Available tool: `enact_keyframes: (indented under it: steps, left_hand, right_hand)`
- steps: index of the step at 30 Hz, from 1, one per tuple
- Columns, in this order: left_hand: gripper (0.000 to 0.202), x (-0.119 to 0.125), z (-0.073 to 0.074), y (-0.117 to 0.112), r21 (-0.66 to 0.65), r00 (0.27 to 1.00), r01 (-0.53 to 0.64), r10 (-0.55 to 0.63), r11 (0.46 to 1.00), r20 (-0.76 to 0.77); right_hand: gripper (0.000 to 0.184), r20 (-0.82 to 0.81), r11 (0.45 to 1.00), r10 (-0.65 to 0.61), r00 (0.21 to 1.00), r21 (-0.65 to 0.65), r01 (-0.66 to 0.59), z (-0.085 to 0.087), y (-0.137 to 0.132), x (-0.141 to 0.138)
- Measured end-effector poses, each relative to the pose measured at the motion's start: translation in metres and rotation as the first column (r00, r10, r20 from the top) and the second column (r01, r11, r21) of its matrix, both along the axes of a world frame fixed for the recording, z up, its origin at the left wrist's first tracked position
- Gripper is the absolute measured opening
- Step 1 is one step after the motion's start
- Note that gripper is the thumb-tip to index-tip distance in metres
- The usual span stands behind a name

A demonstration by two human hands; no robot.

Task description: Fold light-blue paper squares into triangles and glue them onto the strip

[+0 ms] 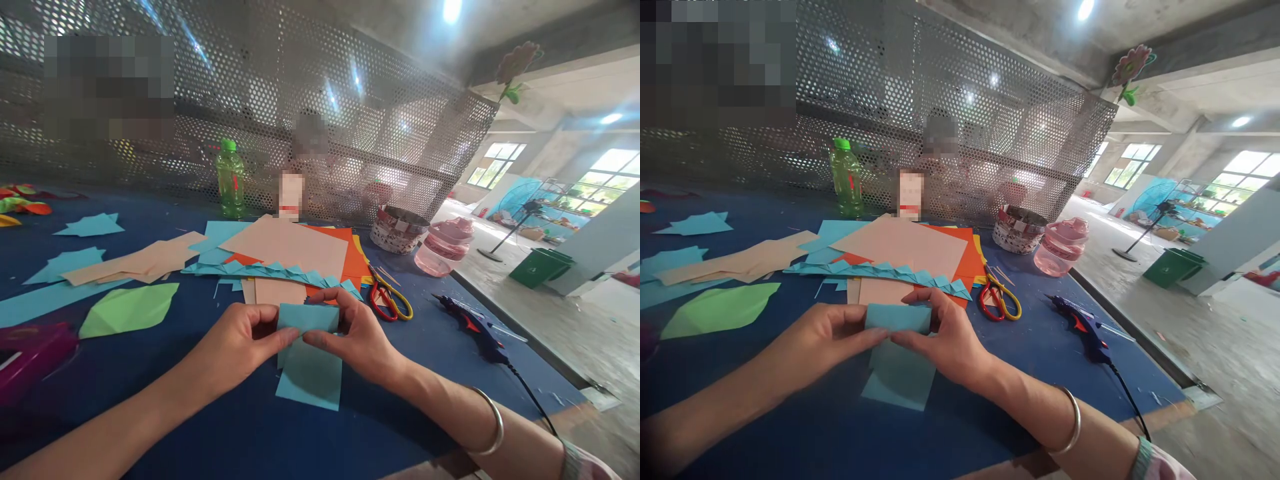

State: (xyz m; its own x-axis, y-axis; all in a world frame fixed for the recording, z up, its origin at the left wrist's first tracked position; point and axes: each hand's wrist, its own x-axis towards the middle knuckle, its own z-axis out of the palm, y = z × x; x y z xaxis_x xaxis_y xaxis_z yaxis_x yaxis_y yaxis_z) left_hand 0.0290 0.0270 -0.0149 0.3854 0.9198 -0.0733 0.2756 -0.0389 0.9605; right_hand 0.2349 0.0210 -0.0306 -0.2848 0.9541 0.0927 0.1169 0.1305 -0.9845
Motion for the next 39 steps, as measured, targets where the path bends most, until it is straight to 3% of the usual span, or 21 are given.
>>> enact_keyframes:
  steps: [7, 14, 19, 23, 25, 31, 39]
  left_hand:
    - [0.032, -0.008, 0.001, 0.01, 0.044, 0.993, -0.113, 0.115, 0.993, -0.041]
    - [0.03, -0.012, 0.013, 0.016, 0.08, 0.981, -0.186, 0.189, 0.979, -0.032]
    - [0.036, -0.011, 0.008, 0.015, 0.039, 0.987, -0.151, 0.152, 0.988, -0.052]
    - [0.035, -0.006, 0.006, 0.008, 0.04, 0.995, -0.068, 0.071, 0.997, -0.064]
    - [0.035, -0.004, 0.007, 0.004, 0.046, 0.996, -0.053, 0.057, 0.998, -0.07]
    - [0.035, -0.002, 0.01, 0.002, 0.069, 0.994, -0.05, 0.056, 0.996, -0.092]
    - [0.031, -0.011, 0.006, 0.012, 0.117, 0.984, -0.112, 0.126, 0.987, -0.127]
  right_hand:
    - [0.049, -0.07, 0.999, -0.003, 0.998, 0.034, 0.005, 0.007, 0.011, 0.006]
    - [0.046, -0.124, 0.996, -0.047, 0.991, 0.069, 0.056, 0.006, 0.02, 0.013]
    - [0.04, -0.13, 0.987, -0.104, 0.986, 0.105, 0.118, 0.004, 0.019, 0.009]
    - [0.06, -0.114, 0.999, 0.017, 0.993, -0.033, -0.021, 0.002, 0.013, 0.003]
    - [0.061, -0.082, 0.996, 0.046, 0.996, -0.072, -0.052, 0.001, 0.011, 0.001]
    - [0.05, 0.006, 0.999, 0.028, 1.0, 0.018, -0.028, -0.002, 0.008, 0.002]
    - [0.047, 0.005, 0.997, -0.031, 1.0, 0.064, 0.03, 0.001, 0.01, 0.003]
